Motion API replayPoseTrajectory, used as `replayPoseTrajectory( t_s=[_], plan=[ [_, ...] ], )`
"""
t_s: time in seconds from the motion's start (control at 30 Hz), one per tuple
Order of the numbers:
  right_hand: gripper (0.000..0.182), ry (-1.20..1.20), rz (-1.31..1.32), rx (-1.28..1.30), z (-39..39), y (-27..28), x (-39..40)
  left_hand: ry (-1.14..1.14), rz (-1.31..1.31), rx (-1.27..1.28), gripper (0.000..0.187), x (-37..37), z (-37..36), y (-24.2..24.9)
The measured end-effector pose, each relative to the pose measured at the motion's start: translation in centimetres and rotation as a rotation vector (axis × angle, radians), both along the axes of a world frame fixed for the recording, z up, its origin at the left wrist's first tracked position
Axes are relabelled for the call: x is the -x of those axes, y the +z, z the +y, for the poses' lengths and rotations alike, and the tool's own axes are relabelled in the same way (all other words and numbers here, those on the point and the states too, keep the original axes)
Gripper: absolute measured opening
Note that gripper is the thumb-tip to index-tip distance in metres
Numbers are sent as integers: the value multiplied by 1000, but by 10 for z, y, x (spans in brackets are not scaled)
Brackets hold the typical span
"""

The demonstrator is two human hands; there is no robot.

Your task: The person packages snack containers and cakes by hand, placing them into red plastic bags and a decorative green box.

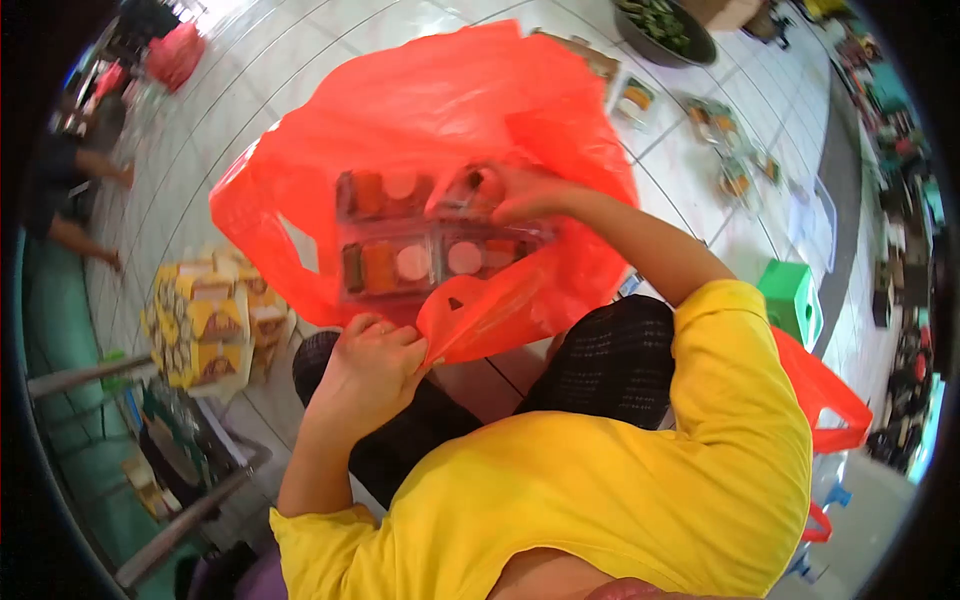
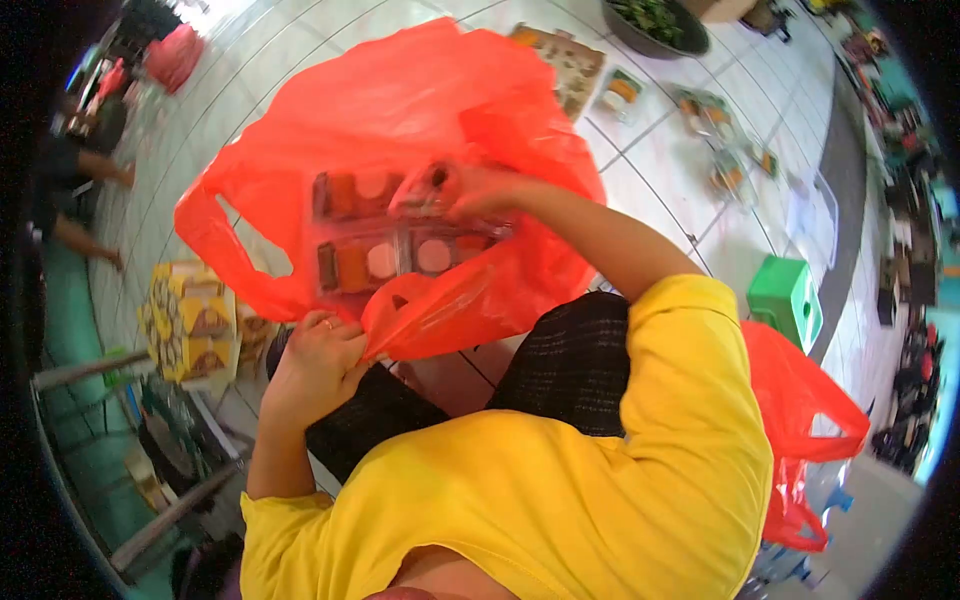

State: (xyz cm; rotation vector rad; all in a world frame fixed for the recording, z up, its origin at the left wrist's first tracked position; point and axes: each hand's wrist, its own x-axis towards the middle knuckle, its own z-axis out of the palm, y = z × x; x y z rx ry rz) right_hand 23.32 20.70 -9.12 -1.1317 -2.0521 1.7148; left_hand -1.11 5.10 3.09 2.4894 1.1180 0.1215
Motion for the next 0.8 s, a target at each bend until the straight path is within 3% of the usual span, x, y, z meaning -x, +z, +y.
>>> replayPoseTrajectory(
  t_s=[0.03, 0.07, 0.13, 0.17, 0.23, 0.3, 0.33, 0.37, 0.43, 0.47, 0.5, 0.53, 0.57, 0.6, 0.7, 0.8],
  plan=[
    [74, 60, 106, -116, 13, -44, 0, -48, -3, -7, 17, -5, 3, 0],
    [63, 92, 4, -553, 11, -32, -2, -54, 29, -30, 18, -8, 6, 0],
    [59, 153, -297, -999, 1, -23, 8, -95, 68, -15, 19, -9, 12, 2],
    [66, 183, -462, -1005, -1, -28, 13, -120, 82, 24, 19, -8, 14, 5],
    [63, 97, -207, -865, -19, 10, 17, -131, 24, 160, 21, -9, 17, 11],
    [53, 272, 278, -661, -21, 70, -4, -118, -25, 314, 24, -14, 25, 18],
    [53, 253, 285, -658, -19, 91, -28, -50, 8, 431, 29, -19, 31, 23],
    [44, 30, 476, -528, -18, 110, -62, 20, 44, 548, 34, -25, 37, 24],
    [30, -415, 846, -255, -3, 120, -125, -40, 113, 481, 37, -40, 49, 20],
    [25, -737, 805, -390, 26, 103, -152, -87, 164, 409, 39, -46, 55, 19],
    [21, -1053, 748, -526, 66, 77, -184, -166, 234, 345, 41, -54, 60, 19],
    [19, -1290, 740, -500, 103, 27, -219, -165, 249, 335, 41, -59, 64, 17],
    [18, -1513, 788, -392, 132, -34, -252, -151, 240, 423, 35, -62, 66, 15],
    [30, -1719, 756, -256, 154, -101, -285, -133, 233, 509, 29, -64, 68, 15],
    [31, -2175, 290, 206, 164, -202, -320, 82, 158, 673, 17, -72, 66, 26],
    [24, -2119, 474, 289, 175, -252, -323, 114, 80, 777, 15, -48, 70, 37]
  ],
)
